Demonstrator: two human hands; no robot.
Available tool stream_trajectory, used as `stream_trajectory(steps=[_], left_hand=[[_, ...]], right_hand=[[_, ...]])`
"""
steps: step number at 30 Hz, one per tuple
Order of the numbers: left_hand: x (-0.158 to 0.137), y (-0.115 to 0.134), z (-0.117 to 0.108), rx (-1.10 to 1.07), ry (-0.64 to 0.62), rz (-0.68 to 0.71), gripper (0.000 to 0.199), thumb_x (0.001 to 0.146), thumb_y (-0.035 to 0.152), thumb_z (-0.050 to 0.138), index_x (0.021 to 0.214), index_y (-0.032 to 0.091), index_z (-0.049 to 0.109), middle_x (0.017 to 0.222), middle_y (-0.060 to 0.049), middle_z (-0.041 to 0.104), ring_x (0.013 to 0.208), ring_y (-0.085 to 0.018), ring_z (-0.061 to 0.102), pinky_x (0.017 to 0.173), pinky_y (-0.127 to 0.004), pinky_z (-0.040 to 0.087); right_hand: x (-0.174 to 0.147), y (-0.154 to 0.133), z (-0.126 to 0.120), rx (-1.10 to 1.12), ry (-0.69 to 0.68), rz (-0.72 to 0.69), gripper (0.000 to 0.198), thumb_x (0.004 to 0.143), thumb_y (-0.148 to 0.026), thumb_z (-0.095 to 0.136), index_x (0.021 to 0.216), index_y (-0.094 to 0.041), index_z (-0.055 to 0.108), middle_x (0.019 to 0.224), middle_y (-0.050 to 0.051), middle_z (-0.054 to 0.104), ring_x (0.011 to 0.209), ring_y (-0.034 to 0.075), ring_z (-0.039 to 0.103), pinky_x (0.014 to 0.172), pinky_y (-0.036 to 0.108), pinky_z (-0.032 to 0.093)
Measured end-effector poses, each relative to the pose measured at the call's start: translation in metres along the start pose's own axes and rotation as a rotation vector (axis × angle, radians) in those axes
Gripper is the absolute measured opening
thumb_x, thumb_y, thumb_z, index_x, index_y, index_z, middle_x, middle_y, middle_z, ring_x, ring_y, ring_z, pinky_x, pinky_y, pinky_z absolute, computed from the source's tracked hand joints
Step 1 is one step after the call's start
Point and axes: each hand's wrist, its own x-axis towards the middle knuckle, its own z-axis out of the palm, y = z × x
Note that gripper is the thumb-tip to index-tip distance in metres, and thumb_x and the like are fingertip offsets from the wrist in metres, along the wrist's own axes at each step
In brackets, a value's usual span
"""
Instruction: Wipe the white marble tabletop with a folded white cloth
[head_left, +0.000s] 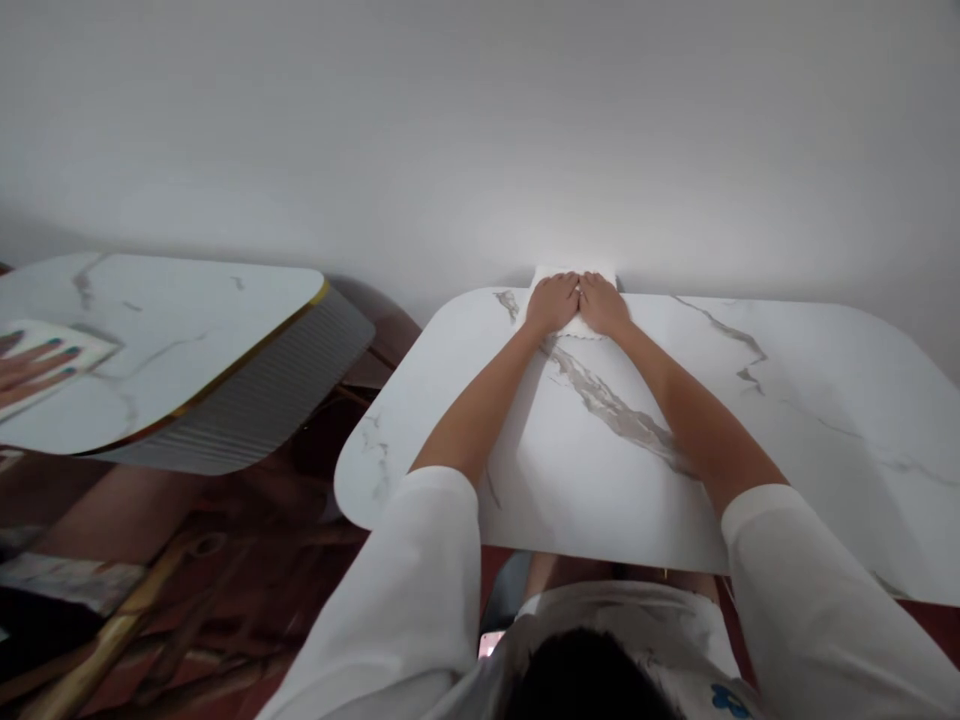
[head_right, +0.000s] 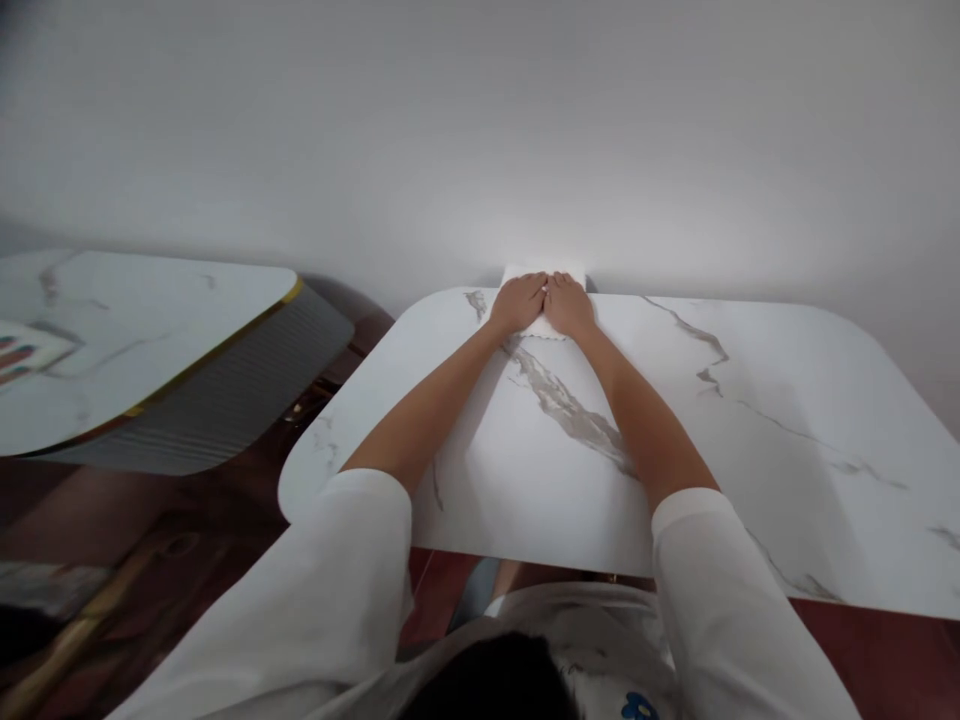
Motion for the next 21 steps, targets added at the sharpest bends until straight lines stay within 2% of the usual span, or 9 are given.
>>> stream_trajectory(steps=[5,10,14,21], left_hand=[[-0.01,0.025,0.0,0.032,-0.037,0.05,0.048,0.094,0.022,0.025,0.137,0.011,0.045,0.144,-0.013,0.047,0.133,-0.024,0.041,0.111,-0.041,0.028],[-0.039,0.038,-0.006,0.02,-0.062,0.077,0.051,0.094,0.023,0.024,0.141,0.012,0.042,0.148,-0.012,0.043,0.136,-0.024,0.038,0.113,-0.042,0.026],[-0.078,0.048,-0.02,0.021,-0.08,0.072,0.052,0.094,0.023,0.024,0.141,0.012,0.041,0.149,-0.012,0.042,0.137,-0.024,0.037,0.113,-0.042,0.026],[-0.167,0.062,-0.051,0.054,-0.124,0.007,0.053,0.094,0.025,0.023,0.143,0.012,0.038,0.151,-0.01,0.039,0.139,-0.024,0.035,0.115,-0.042,0.025]], right_hand=[[-0.032,0.002,-0.019,-0.012,-0.015,0.066,0.054,0.094,-0.019,0.023,0.14,0.004,0.039,0.148,0.021,0.04,0.139,0.029,0.033,0.114,0.045,0.025],[-0.065,-0.016,-0.033,0.022,-0.038,0.117,0.056,0.093,-0.02,0.023,0.143,0.002,0.035,0.151,0.02,0.035,0.141,0.03,0.029,0.115,0.048,0.023],[-0.098,-0.046,-0.046,0.025,-0.069,0.131,0.056,0.093,-0.019,0.026,0.143,0.002,0.035,0.152,0.02,0.034,0.142,0.029,0.028,0.115,0.045,0.023],[-0.162,-0.117,-0.07,0.065,-0.125,0.139,0.055,0.094,-0.02,0.029,0.145,0.001,0.033,0.153,0.018,0.032,0.142,0.028,0.028,0.116,0.043,0.022]])
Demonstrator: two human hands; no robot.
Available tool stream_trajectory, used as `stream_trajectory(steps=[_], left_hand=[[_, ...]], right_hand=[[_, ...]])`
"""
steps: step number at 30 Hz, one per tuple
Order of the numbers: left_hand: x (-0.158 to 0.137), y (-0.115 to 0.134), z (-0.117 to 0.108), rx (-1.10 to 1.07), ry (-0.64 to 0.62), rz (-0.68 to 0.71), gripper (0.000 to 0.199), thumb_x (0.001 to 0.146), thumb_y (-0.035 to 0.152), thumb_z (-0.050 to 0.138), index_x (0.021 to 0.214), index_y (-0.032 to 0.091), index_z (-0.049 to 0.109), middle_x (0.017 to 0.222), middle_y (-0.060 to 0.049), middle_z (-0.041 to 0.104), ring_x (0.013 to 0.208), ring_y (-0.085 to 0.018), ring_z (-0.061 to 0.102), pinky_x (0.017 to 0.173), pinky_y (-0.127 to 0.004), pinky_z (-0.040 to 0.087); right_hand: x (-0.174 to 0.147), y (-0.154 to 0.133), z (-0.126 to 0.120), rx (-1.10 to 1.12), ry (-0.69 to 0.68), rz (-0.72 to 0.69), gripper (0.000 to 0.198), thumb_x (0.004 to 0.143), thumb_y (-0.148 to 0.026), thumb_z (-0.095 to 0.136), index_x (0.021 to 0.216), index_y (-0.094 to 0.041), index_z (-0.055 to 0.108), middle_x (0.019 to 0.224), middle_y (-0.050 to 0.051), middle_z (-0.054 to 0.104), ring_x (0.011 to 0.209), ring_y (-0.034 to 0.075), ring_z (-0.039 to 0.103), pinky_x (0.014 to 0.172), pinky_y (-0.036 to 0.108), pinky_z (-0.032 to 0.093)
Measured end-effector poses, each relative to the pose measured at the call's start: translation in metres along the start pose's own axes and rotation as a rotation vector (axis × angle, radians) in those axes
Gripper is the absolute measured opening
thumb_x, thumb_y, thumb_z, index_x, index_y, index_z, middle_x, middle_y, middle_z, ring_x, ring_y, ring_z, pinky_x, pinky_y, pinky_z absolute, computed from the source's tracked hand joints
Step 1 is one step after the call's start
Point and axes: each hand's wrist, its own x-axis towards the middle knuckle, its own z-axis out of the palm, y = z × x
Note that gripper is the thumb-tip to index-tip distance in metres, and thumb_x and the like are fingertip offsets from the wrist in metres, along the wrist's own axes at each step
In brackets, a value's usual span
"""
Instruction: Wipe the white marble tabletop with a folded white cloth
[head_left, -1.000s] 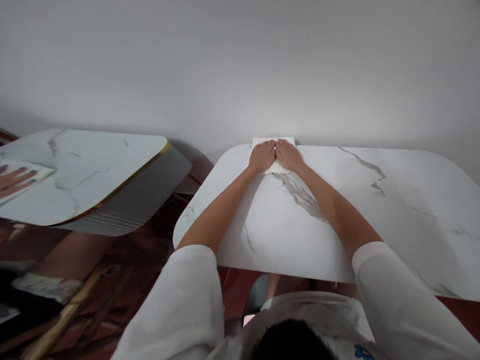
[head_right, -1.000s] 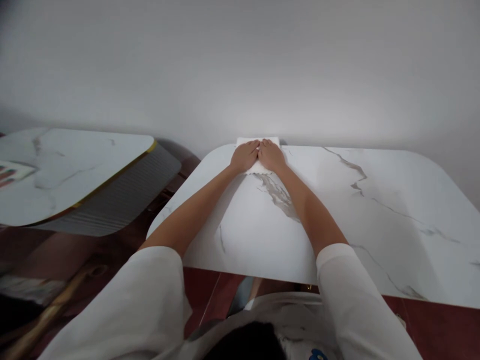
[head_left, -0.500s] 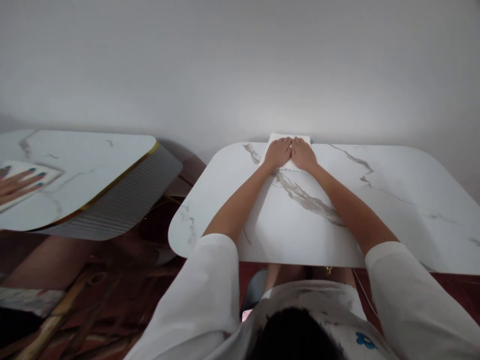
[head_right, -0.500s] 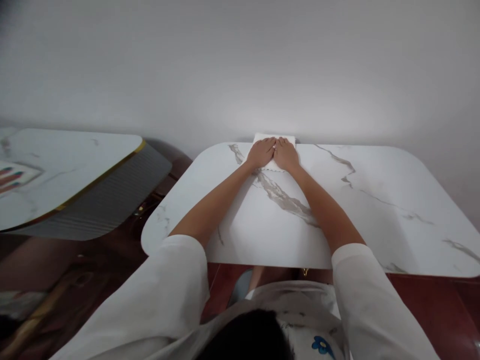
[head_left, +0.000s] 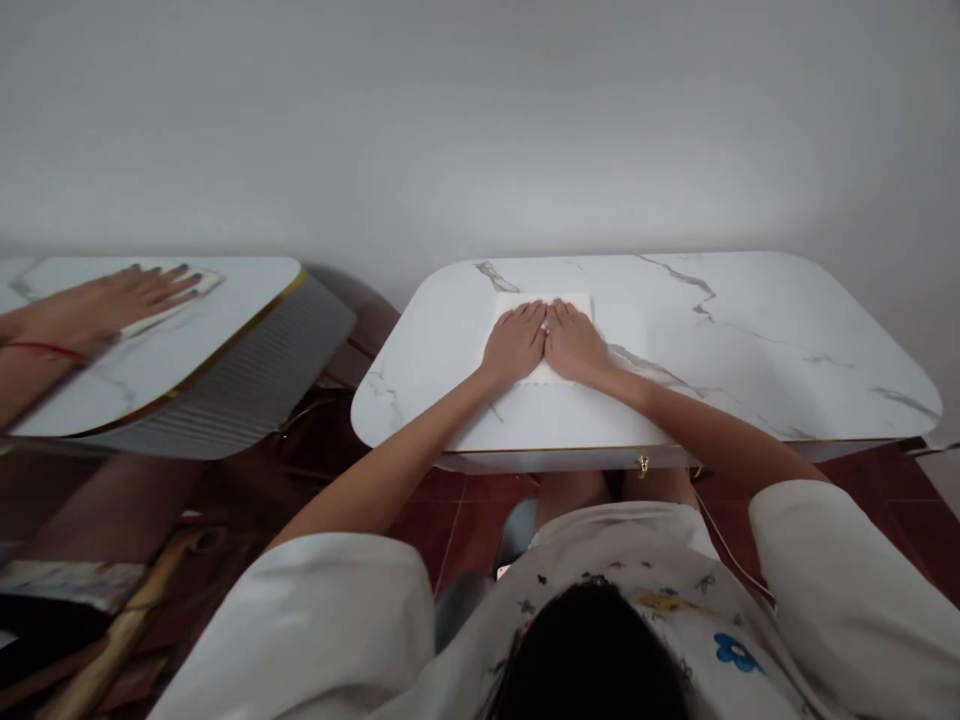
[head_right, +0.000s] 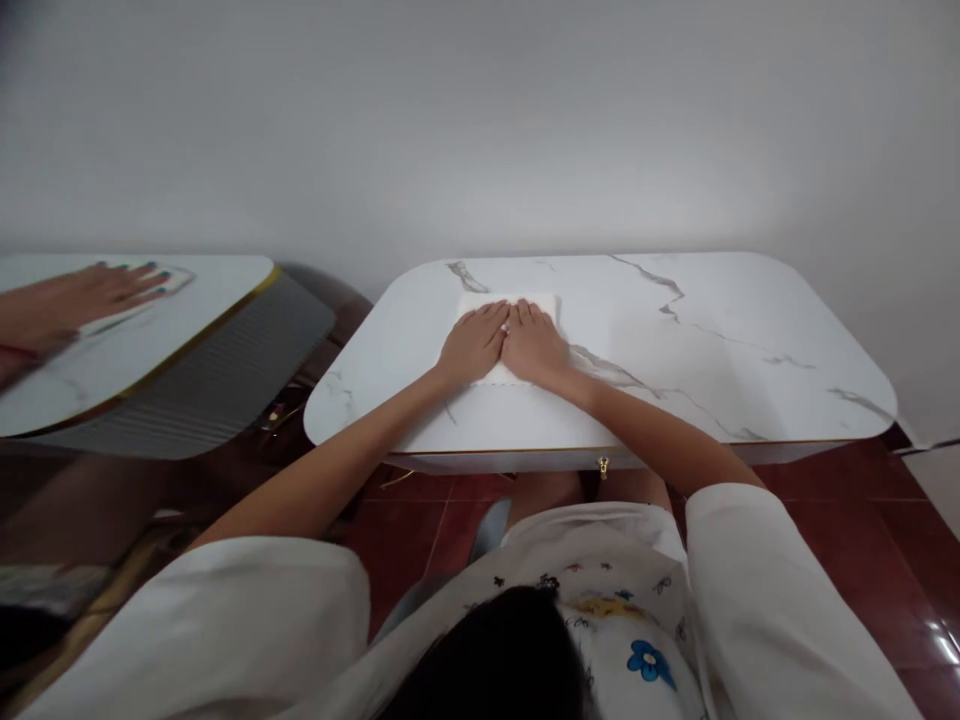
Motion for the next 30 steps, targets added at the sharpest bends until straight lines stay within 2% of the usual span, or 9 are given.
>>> stream_trajectory(steps=[3,6,9,12,16,20,25,30], left_hand=[[-0.038,0.011,-0.011,0.005,-0.007,-0.007,0.054,0.093,0.025,0.024,0.144,0.012,0.037,0.151,-0.009,0.039,0.14,-0.024,0.034,0.115,-0.042,0.025],[-0.069,0.032,-0.02,0.011,-0.029,-0.083,0.056,0.092,0.023,0.026,0.145,0.012,0.038,0.151,-0.009,0.04,0.14,-0.023,0.034,0.115,-0.042,0.026],[-0.087,0.059,-0.023,0.012,-0.049,-0.155,0.056,0.09,0.022,0.027,0.145,0.013,0.039,0.151,-0.008,0.039,0.141,-0.022,0.033,0.116,-0.04,0.027],[-0.09,0.086,-0.02,-0.003,-0.047,-0.162,0.056,0.09,0.022,0.029,0.145,0.017,0.039,0.151,-0.006,0.039,0.141,-0.022,0.033,0.116,-0.041,0.027],[-0.071,0.111,-0.015,-0.038,-0.063,-0.096,0.056,0.09,0.022,0.031,0.144,0.015,0.04,0.151,-0.008,0.038,0.141,-0.024,0.033,0.117,-0.044,0.025],[-0.041,0.116,-0.011,-0.053,-0.114,-0.049,0.056,0.09,0.021,0.03,0.144,0.008,0.039,0.151,-0.012,0.038,0.142,-0.025,0.031,0.117,-0.043,0.022],[-0.003,0.101,-0.004,-0.045,-0.064,-0.019,0.053,0.091,0.02,0.031,0.142,0.01,0.041,0.15,-0.012,0.04,0.139,-0.026,0.034,0.115,-0.043,0.024],[0.039,0.074,0.005,-0.044,0.003,-0.008,0.049,0.091,0.019,0.031,0.136,0.009,0.046,0.145,-0.013,0.046,0.135,-0.025,0.039,0.113,-0.042,0.027]], right_hand=[[-0.03,-0.021,-0.004,0.003,-0.027,0.004,0.056,0.094,-0.022,0.028,0.145,0.001,0.032,0.154,0.018,0.03,0.142,0.028,0.028,0.116,0.043,0.023],[-0.06,-0.03,-0.008,0.003,-0.03,-0.027,0.056,0.095,-0.025,0.025,0.146,-0.004,0.035,0.154,0.014,0.032,0.142,0.027,0.029,0.115,0.044,0.026],[-0.087,-0.025,-0.014,-0.018,-0.04,-0.063,0.057,0.095,-0.027,0.024,0.146,-0.006,0.037,0.154,0.013,0.032,0.143,0.025,0.029,0.116,0.042,0.026],[-0.106,-0.007,-0.021,-0.038,-0.033,-0.073,0.058,0.093,-0.027,0.025,0.146,-0.006,0.038,0.153,0.013,0.034,0.142,0.024,0.03,0.116,0.041,0.028],[-0.114,0.025,-0.029,-0.046,-0.004,-0.057,0.058,0.091,-0.024,0.028,0.145,-0.008,0.039,0.151,0.012,0.037,0.14,0.025,0.033,0.115,0.045,0.03],[-0.1,0.05,-0.032,-0.092,-0.015,-0.042,0.058,0.089,-0.02,0.03,0.143,-0.002,0.04,0.15,0.015,0.038,0.14,0.027,0.034,0.114,0.043,0.031],[-0.06,0.071,-0.025,-0.138,0.027,-0.081,0.056,0.09,-0.019,0.029,0.141,-0.002,0.042,0.148,0.016,0.041,0.139,0.027,0.036,0.114,0.044,0.031],[-0.01,0.083,-0.017,-0.179,0.044,-0.109,0.054,0.091,-0.019,0.028,0.14,0.0,0.043,0.147,0.017,0.043,0.137,0.027,0.038,0.113,0.041,0.03]])
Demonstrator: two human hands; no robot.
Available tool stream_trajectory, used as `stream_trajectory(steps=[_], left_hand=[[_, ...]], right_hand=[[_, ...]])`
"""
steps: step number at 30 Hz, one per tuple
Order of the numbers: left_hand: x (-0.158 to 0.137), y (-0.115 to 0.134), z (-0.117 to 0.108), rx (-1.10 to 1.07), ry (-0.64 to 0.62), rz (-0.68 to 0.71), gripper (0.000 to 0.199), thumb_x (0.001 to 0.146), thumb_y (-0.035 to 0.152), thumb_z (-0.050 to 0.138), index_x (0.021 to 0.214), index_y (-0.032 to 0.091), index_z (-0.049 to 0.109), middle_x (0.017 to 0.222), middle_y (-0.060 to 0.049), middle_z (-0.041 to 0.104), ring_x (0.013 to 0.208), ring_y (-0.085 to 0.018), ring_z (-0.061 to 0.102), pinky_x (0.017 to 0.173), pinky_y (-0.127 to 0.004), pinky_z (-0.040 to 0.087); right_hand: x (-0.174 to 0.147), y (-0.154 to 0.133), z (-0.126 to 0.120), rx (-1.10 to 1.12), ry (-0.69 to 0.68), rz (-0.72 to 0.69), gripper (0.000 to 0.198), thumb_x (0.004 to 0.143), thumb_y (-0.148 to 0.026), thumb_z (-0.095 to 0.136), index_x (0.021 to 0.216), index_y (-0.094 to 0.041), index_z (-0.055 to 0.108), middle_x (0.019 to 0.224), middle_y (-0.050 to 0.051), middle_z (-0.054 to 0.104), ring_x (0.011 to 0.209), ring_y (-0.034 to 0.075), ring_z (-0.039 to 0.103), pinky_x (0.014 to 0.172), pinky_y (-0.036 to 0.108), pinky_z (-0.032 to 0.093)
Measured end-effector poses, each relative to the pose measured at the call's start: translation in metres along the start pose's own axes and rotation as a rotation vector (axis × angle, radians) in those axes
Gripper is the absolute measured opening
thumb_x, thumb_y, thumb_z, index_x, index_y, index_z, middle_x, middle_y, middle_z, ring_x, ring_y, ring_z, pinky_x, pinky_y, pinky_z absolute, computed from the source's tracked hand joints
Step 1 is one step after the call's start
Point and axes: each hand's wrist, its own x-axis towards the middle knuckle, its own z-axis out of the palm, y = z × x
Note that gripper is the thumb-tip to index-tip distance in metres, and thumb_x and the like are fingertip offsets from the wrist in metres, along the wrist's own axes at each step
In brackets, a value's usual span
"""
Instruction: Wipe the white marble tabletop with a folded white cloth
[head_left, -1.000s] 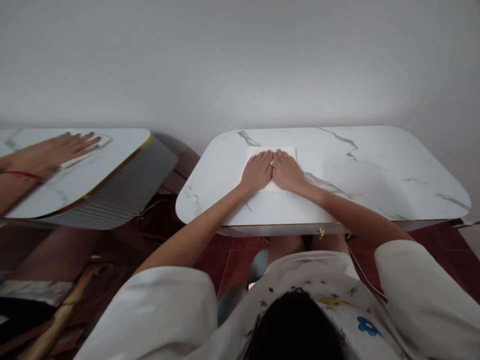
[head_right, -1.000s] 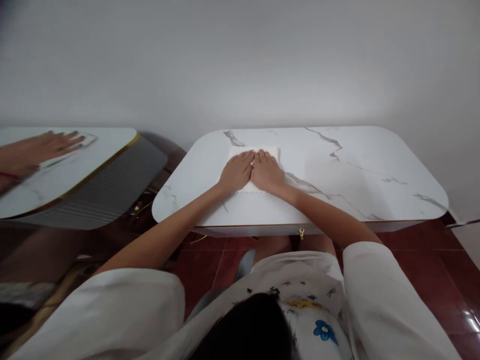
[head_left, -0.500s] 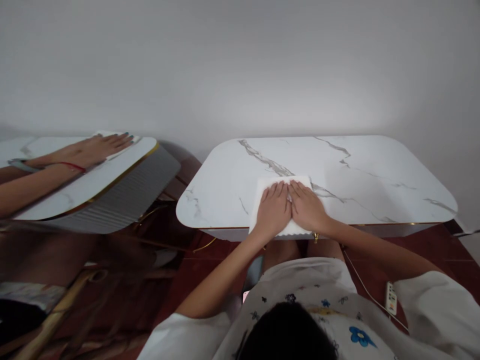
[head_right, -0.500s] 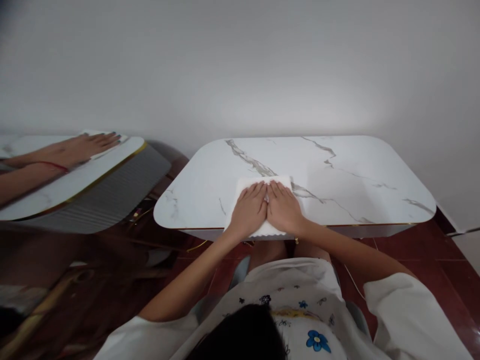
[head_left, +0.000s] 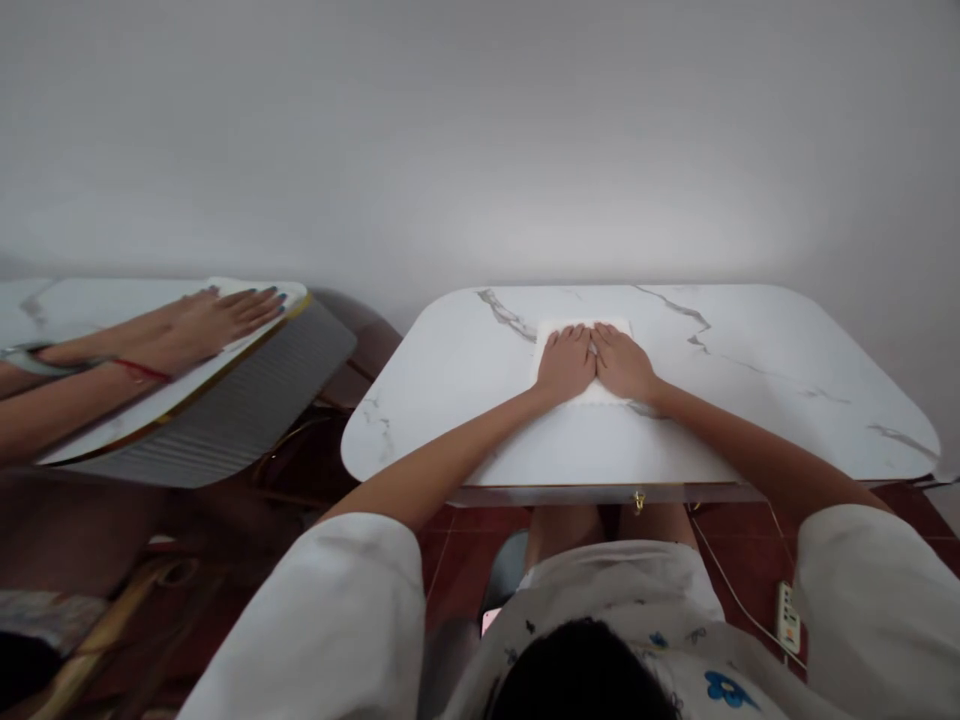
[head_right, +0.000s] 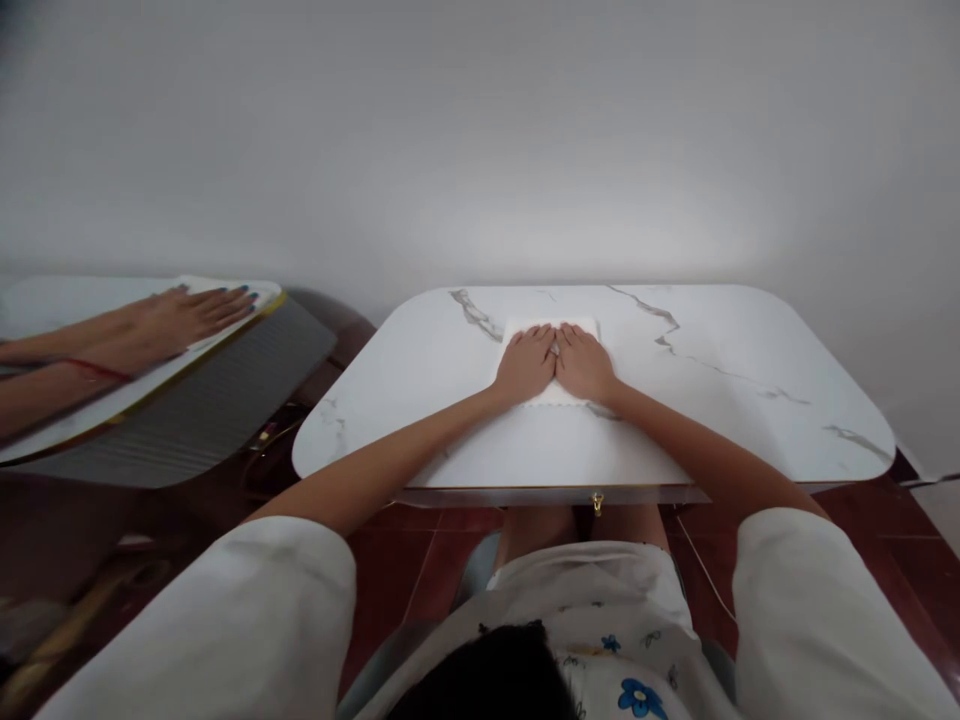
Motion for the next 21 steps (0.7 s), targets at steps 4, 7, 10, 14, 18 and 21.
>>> stream_trajectory(steps=[4,7,10,14,18,21], left_hand=[[0.033,-0.029,0.006,-0.009,0.046,0.003,0.046,0.091,0.019,0.03,0.132,0.014,0.05,0.142,-0.012,0.05,0.132,-0.024,0.042,0.112,-0.041,0.029],[0.056,-0.051,0.012,-0.011,0.073,-0.015,0.045,0.09,0.019,0.031,0.13,0.016,0.051,0.14,-0.012,0.052,0.129,-0.025,0.044,0.111,-0.042,0.03],[0.077,-0.069,0.016,0.01,0.094,-0.03,0.044,0.09,0.019,0.03,0.128,0.014,0.052,0.139,-0.013,0.052,0.129,-0.026,0.045,0.11,-0.042,0.031],[0.101,-0.082,0.02,0.059,0.102,-0.057,0.043,0.092,0.019,0.028,0.127,0.014,0.052,0.137,-0.014,0.053,0.127,-0.026,0.046,0.108,-0.043,0.032],[0.123,-0.083,0.024,0.076,0.113,-0.043,0.041,0.092,0.019,0.028,0.126,0.016,0.053,0.134,-0.013,0.055,0.125,-0.026,0.047,0.106,-0.043,0.034],[0.137,-0.076,0.027,0.064,0.108,-0.015,0.041,0.093,0.019,0.028,0.125,0.019,0.053,0.132,-0.012,0.057,0.123,-0.025,0.048,0.106,-0.042,0.034]], right_hand=[[0.041,0.008,0.008,-0.01,0.009,-0.024,0.054,0.092,-0.019,0.027,0.139,0.001,0.042,0.146,0.018,0.044,0.136,0.026,0.039,0.113,0.038,0.028],[0.073,0.013,0.016,0.003,0.007,-0.052,0.053,0.092,-0.018,0.028,0.139,0.0,0.043,0.146,0.017,0.045,0.136,0.025,0.039,0.113,0.036,0.027],[0.102,0.017,0.024,0.024,0.003,-0.058,0.052,0.093,-0.019,0.027,0.139,0.0,0.043,0.146,0.017,0.045,0.136,0.024,0.038,0.113,0.035,0.026],[0.133,0.027,0.033,0.031,0.009,-0.063,0.053,0.093,-0.019,0.026,0.138,0.001,0.043,0.146,0.018,0.045,0.136,0.024,0.038,0.113,0.033,0.025],[0.148,0.043,0.038,0.042,0.015,-0.061,0.052,0.092,-0.018,0.027,0.137,-0.001,0.044,0.145,0.018,0.046,0.135,0.024,0.039,0.113,0.036,0.026],[0.148,0.056,0.039,0.042,0.02,-0.027,0.052,0.092,-0.016,0.025,0.137,0.0,0.043,0.145,0.019,0.046,0.136,0.024,0.039,0.114,0.037,0.024]])
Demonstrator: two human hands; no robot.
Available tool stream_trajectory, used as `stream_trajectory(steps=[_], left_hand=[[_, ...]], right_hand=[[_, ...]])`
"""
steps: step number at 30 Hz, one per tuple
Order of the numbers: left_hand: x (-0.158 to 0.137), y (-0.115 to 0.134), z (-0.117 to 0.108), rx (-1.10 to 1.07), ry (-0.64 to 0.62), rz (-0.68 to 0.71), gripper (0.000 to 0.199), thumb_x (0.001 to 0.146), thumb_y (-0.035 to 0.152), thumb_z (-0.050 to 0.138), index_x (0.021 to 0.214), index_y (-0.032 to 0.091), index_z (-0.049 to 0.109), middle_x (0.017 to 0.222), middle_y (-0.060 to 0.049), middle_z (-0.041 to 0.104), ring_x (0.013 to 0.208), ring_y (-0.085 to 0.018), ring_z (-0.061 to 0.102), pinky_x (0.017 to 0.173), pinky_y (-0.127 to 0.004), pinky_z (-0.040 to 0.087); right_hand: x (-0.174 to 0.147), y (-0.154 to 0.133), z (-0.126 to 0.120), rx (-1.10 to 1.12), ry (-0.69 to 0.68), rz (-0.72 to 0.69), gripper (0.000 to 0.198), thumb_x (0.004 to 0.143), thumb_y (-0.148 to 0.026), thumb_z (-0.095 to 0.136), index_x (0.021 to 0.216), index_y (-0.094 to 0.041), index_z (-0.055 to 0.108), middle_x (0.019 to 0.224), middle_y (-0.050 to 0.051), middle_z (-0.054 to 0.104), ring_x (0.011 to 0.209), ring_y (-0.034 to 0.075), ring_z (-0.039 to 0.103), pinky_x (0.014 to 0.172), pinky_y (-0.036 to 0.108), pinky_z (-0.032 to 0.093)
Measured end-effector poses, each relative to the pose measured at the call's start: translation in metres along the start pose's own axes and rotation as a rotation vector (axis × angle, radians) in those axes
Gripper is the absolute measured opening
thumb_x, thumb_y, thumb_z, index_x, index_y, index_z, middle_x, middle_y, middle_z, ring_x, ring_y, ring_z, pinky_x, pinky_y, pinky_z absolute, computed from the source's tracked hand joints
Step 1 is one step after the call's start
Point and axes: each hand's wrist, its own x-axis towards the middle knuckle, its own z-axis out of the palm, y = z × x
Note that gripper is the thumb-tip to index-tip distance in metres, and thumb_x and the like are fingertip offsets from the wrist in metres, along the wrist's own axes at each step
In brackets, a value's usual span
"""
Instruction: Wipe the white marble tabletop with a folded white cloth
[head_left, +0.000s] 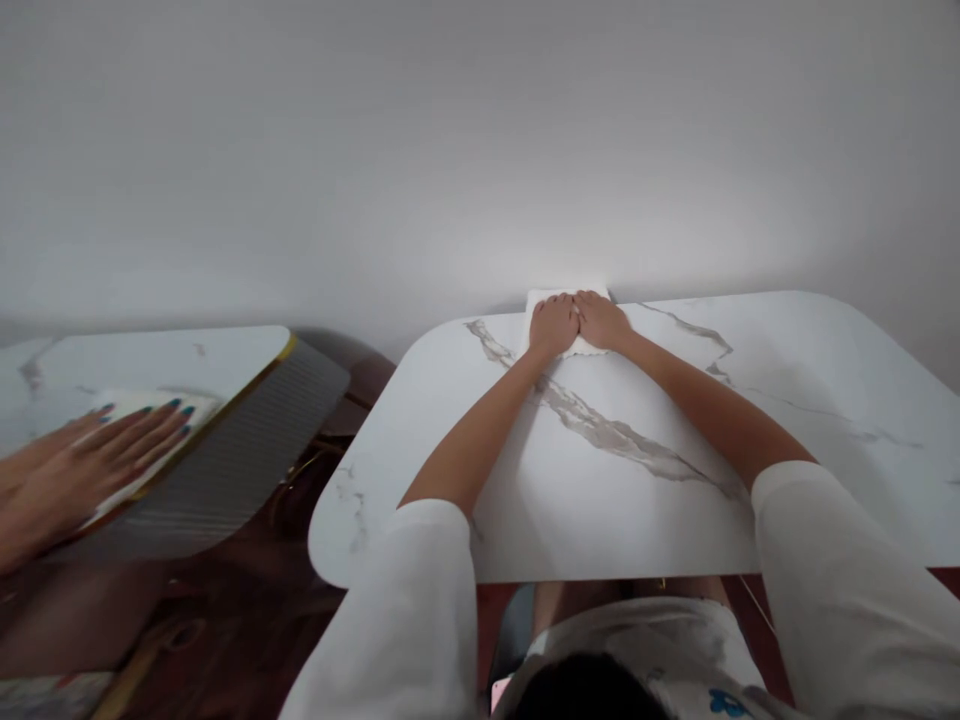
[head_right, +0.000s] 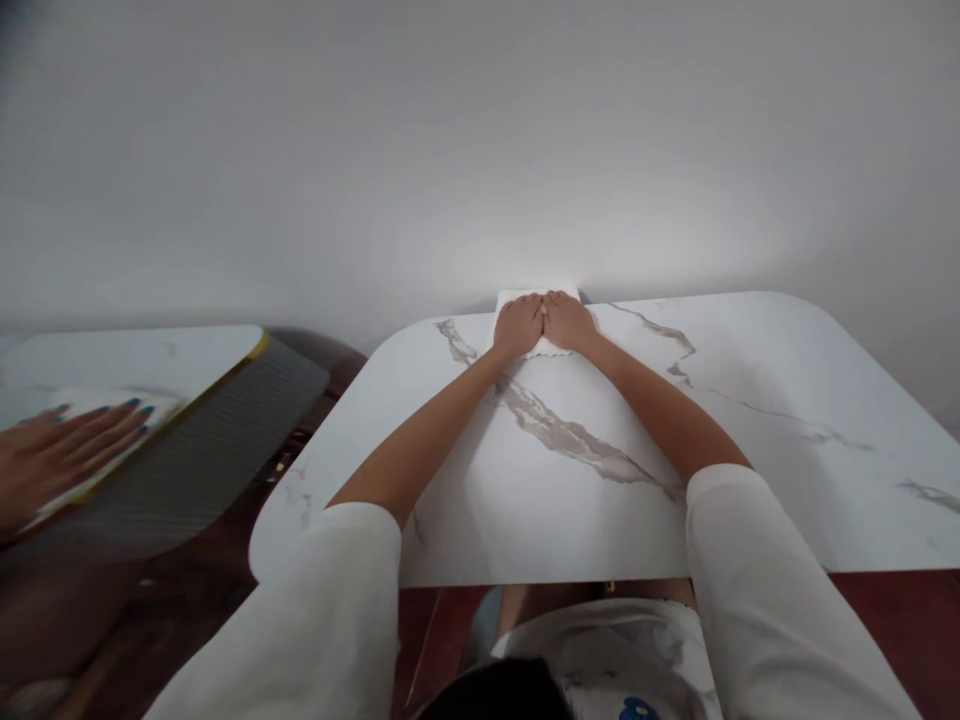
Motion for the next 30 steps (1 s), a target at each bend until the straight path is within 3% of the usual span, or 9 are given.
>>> stream_trajectory(steps=[6,12,17,30], left_hand=[[0.006,0.035,0.004,-0.062,-0.032,0.03,0.043,0.093,0.019,0.028,0.131,0.015,0.049,0.139,-0.013,0.051,0.13,-0.025,0.043,0.11,-0.041,0.028],[-0.019,0.063,-0.001,-0.094,-0.065,0.081,0.048,0.093,0.02,0.027,0.137,0.012,0.044,0.147,-0.013,0.043,0.136,-0.026,0.037,0.113,-0.042,0.025],[-0.06,0.074,-0.014,-0.097,-0.075,0.109,0.05,0.092,0.021,0.027,0.139,0.011,0.043,0.147,-0.013,0.043,0.136,-0.025,0.037,0.114,-0.042,0.025],[-0.199,0.107,-0.069,-0.051,-0.187,-0.03,0.055,0.092,0.019,0.028,0.145,0.011,0.037,0.153,-0.007,0.036,0.142,-0.021,0.03,0.118,-0.037,0.023]], right_hand=[[-0.027,0.024,-0.009,-0.004,0.01,0.085,0.053,0.092,-0.016,0.026,0.14,0.002,0.04,0.147,0.019,0.042,0.137,0.025,0.036,0.115,0.039,0.023],[-0.069,0.022,-0.019,-0.018,0.024,0.166,0.055,0.092,-0.018,0.027,0.142,0.003,0.038,0.149,0.02,0.039,0.139,0.029,0.033,0.113,0.043,0.026],[-0.106,-0.004,-0.027,-0.019,0.018,0.171,0.055,0.093,-0.02,0.024,0.142,0.003,0.037,0.15,0.021,0.037,0.14,0.029,0.032,0.114,0.045,0.026],[-0.217,-0.104,-0.066,0.04,-0.063,0.146,0.056,0.093,-0.022,0.028,0.144,0.0,0.035,0.152,0.018,0.034,0.141,0.03,0.029,0.115,0.046,0.026]])
